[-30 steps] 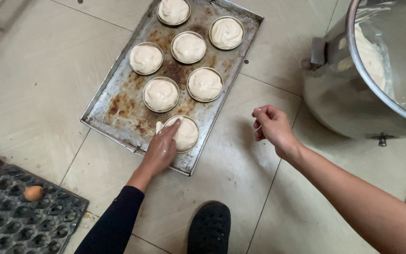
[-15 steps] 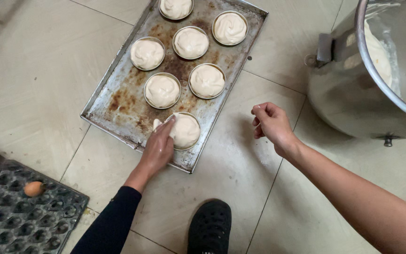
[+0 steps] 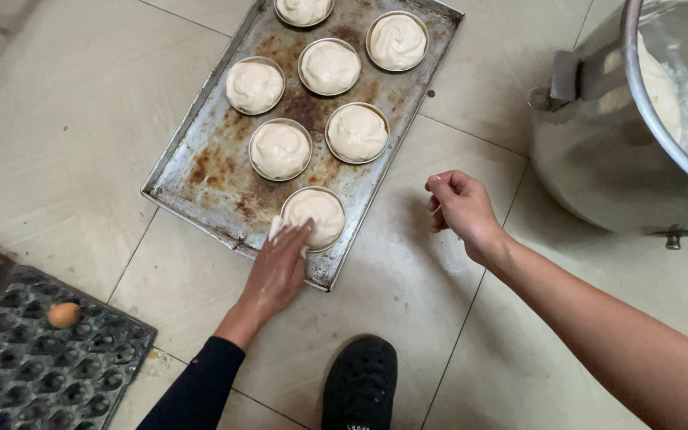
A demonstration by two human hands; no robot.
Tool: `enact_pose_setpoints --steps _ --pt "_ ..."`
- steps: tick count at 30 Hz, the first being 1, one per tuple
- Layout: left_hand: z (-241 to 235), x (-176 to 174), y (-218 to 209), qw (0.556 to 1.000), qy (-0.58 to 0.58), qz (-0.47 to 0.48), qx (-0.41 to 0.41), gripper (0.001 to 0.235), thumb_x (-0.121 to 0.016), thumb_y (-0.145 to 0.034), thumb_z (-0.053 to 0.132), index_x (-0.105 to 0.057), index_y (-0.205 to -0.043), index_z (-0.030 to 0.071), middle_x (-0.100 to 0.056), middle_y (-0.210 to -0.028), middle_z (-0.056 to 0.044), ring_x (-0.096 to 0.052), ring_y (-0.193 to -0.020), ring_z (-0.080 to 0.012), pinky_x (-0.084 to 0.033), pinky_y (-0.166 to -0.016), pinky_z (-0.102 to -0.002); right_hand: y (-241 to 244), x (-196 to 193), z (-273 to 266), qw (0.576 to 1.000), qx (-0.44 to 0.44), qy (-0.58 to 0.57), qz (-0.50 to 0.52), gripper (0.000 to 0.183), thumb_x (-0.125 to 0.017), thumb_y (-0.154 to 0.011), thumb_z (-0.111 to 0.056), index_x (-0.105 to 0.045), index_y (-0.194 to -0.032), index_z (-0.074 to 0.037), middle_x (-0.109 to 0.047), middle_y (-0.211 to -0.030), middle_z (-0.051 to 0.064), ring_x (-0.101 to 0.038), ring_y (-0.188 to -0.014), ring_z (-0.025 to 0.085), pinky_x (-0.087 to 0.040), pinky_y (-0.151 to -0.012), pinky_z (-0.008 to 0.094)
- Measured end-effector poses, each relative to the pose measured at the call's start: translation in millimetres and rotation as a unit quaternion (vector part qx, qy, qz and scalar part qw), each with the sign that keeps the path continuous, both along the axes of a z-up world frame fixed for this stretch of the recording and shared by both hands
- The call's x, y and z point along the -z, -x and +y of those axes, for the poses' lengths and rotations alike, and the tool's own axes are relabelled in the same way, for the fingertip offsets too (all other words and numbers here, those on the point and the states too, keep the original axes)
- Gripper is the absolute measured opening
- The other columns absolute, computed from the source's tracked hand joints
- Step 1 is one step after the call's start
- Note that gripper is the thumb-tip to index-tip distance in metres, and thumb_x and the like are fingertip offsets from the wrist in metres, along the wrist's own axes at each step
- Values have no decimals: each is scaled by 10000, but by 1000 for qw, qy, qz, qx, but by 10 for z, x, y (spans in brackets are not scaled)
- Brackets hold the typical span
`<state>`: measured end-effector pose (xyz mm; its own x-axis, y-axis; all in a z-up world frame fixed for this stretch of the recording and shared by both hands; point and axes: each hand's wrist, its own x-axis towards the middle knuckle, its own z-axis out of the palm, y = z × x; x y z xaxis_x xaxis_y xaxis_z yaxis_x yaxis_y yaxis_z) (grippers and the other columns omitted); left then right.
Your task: The person scoops dough from a large metal mixing bowl and places it into small round metal molds and paper cups arranged on baking trays. They use their hands to transfer and shape the dough into the containers.
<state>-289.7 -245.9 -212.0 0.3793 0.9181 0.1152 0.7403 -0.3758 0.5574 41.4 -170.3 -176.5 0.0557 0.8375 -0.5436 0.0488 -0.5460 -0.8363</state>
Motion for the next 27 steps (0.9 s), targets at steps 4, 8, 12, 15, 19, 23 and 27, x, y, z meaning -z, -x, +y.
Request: enact_pose_setpoints --steps 4,8,12,15,19,23,27 --pt "301 72 -34 992 54 -50 -101 586 -491 -913 -10 -450 -1497 -29 -588 -1371 -284 -547 -1289 -415 -414 -1134 -464 20 -48 -19 1000 4 12 4 229 -559 -1016 -275 -598 -986 -52 -591 -763 45 -543 -571 146 -516 -555 347" --pt "151 -44 -115 1000 17 20 -5 609 -519 -881 -14 -463 -1488 -29 -607 -1332 -270 -539 -1284 -419 -413 -1118 -474 -13 -87 -33 1000 1 11 8 225 -555 -1015 -270 -598 -988 -50 -586 -769 42 -542 -576 145 -516 -557 349" --pt "-53 -121 -101 993 13 86 85 612 -567 -812 15 -538 -1423 42 -626 -1349 -215 -538 -1315 -390 -382 -1136 -497 -18 -82 -34 1000 -1 12 13 225 -560 -1012 -268 -600 -989 -48 -582 -766 44 -536 -577 143 -514 -557 348" --pt "-53 -61 6 997 37 60 -5 556 -532 -890 27 -532 -1445 44 -604 -1383 -228 -533 -1310 -387 -398 -1112 -476 -5 -55 -28 1000 0 10 21 222 -566 -1005 -273 -595 -990 -54 -577 -765 39 -536 -572 140 -514 -553 349" --pt "167 56 39 983 64 -90 -149 532 -458 -934 27 -490 -1463 -22 -591 -1398 -260 -579 -1295 -378 -439 -1097 -423 12 -61 -41 1000 -8 5 19 234 -569 -1004 -285 -599 -996 -52 -585 -769 41 -542 -569 141 -518 -551 348" --pt "285 40 -14 981 10 -136 -141 486 -469 -963 37 -514 -1436 -58 -615 -1385 -271 -597 -1296 -371 -443 -1086 -397 -12 -73 -39 1000 -5 -1 24 243 -567 -1001 -289 -602 -1006 -48 -589 -778 42 -547 -564 143 -518 -547 345" --pt "795 -96 -119 870 163 -413 -216 340 -537 -1042 111 -576 -1353 -21 -687 -1236 -161 -637 -1129 -282 -491 -981 -376 -45 -103 -48 1000 -3 -4 24 255 -556 -1009 -298 -609 -1013 -48 -592 -779 40 -550 -571 138 -521 -546 342"
